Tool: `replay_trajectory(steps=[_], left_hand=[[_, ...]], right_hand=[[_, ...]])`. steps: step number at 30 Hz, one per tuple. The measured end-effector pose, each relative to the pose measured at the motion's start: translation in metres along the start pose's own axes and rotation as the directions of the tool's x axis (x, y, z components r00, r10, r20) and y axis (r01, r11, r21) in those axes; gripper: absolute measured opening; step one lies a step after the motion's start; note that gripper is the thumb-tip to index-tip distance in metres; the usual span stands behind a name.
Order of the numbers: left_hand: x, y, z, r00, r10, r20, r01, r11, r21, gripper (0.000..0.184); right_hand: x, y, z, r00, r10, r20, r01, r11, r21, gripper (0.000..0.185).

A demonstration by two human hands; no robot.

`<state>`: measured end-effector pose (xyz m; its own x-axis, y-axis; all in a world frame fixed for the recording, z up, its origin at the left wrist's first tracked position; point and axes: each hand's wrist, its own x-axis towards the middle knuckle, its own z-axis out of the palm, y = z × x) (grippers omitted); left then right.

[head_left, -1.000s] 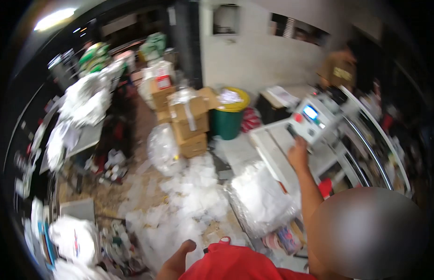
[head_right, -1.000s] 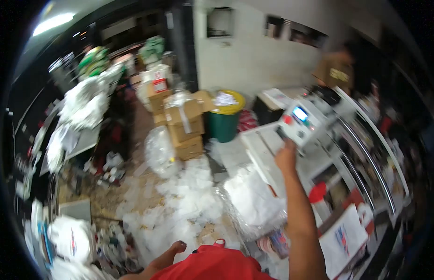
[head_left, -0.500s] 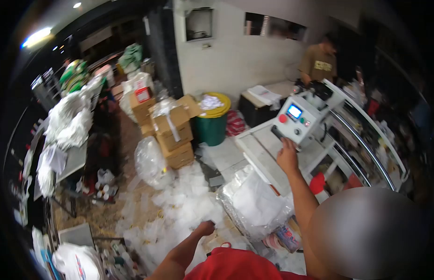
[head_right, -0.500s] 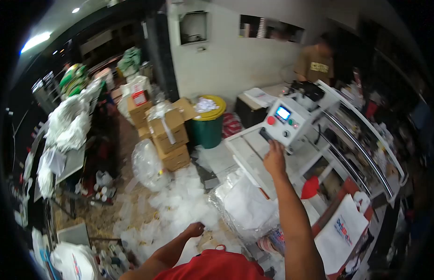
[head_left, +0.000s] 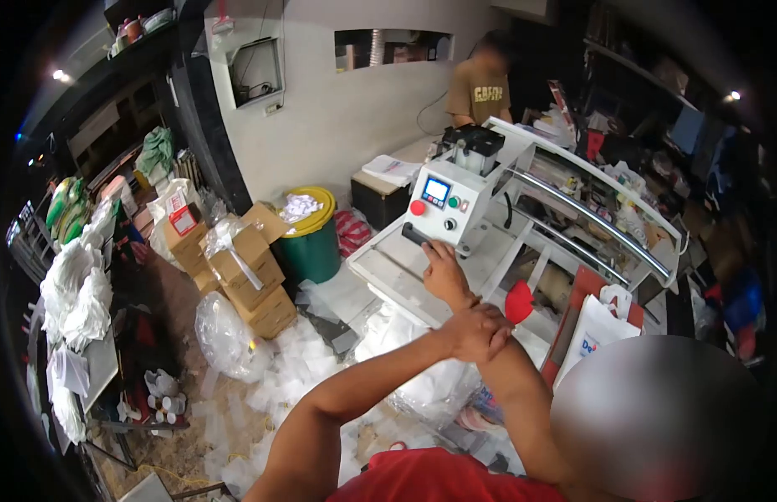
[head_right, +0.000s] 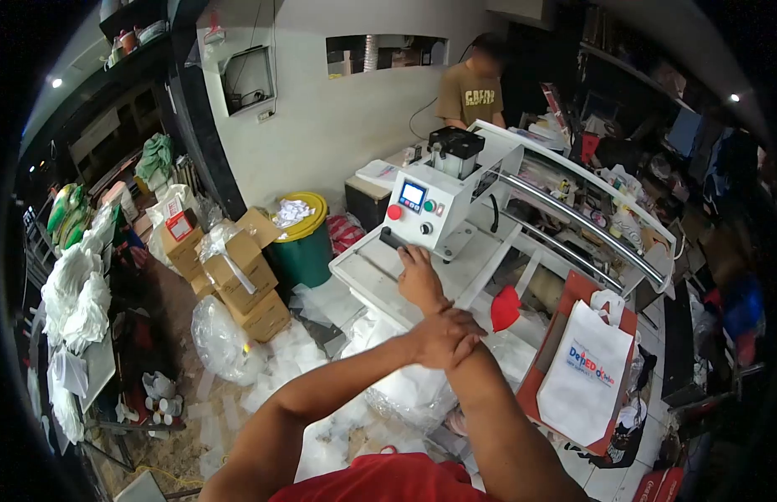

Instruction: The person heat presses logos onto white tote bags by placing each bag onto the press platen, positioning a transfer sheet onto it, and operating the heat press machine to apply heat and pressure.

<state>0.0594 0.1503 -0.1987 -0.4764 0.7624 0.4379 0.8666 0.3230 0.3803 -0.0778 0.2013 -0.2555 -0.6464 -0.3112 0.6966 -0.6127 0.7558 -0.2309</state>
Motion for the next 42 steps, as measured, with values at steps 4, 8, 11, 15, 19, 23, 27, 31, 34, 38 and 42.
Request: replay_trajectory(steps=[4, 8, 11, 15, 19, 23, 27, 31, 34, 38, 42], left_hand=[[0.000, 0.077, -0.020, 0.975, 0.210, 0.074, -0.186, 0.951, -0.248, 0.038], [-0.016, 0.130, -0.012, 0.925, 0.377, -0.051, -0.368, 0.853, -0.371, 0.044], [-0.036, 0.146, -0.031, 0.896, 0.343, -0.283, -0.444, 0.725, -0.527, 0.037], [-0.096, 0.108, -0.015, 0.987, -0.001, -0.163, -0.136, 0.542, -0.829, 0.021], [-0.179, 0.056, 0.040, 0.846, -0.529, 0.068, 0.421, 0.583, -0.695, 0.015], [-0.323, 0.014, 0.140, 0.460, -0.884, 0.085, 0.814, 0.382, -0.437, 0.022], [-0.588, -0.006, 0.293, 0.306, -0.840, 0.448, 0.740, 0.506, 0.444, 0.024], [-0.642, 0.088, 0.259, -0.017, -0.783, 0.622, 0.921, 0.231, 0.315, 0.024], [-0.653, 0.101, 0.257, 0.009, -0.786, 0.618, 0.956, 0.189, 0.227, 0.024], [-0.642, 0.066, 0.260, 0.189, -0.785, 0.589, 0.931, 0.335, 0.148, 0.024], [-0.603, 0.019, 0.244, 0.518, -0.685, 0.513, 0.731, 0.665, 0.150, 0.025]], right_hand=[[-0.005, 0.002, 0.005, 0.998, 0.038, 0.055, -0.040, 0.998, 0.044, 0.050], [-0.004, 0.000, 0.003, 0.996, 0.069, 0.053, -0.072, 0.996, 0.052, 0.049], [-0.003, 0.001, 0.004, 0.996, 0.072, 0.043, -0.074, 0.997, 0.037, 0.050], [-0.002, 0.001, 0.006, 0.997, 0.065, 0.033, -0.067, 0.995, 0.069, 0.047], [-0.003, 0.002, 0.005, 0.998, 0.064, 0.011, -0.064, 0.994, 0.084, 0.047], [-0.004, -0.003, 0.004, 0.996, 0.085, -0.026, -0.082, 0.991, 0.103, 0.047], [-0.003, -0.001, 0.002, 0.992, 0.124, 0.028, -0.126, 0.989, 0.082, 0.048], [0.001, -0.001, 0.002, 0.987, 0.157, 0.039, -0.159, 0.986, 0.057, 0.048], [-0.005, -0.011, 0.006, 0.981, 0.188, 0.056, -0.192, 0.979, 0.070, 0.045], [-0.007, -0.011, -0.013, 0.960, 0.249, 0.129, -0.255, 0.966, 0.030, 0.038], [-0.025, -0.009, -0.037, 0.965, 0.255, 0.063, -0.259, 0.964, 0.060, 0.030]])
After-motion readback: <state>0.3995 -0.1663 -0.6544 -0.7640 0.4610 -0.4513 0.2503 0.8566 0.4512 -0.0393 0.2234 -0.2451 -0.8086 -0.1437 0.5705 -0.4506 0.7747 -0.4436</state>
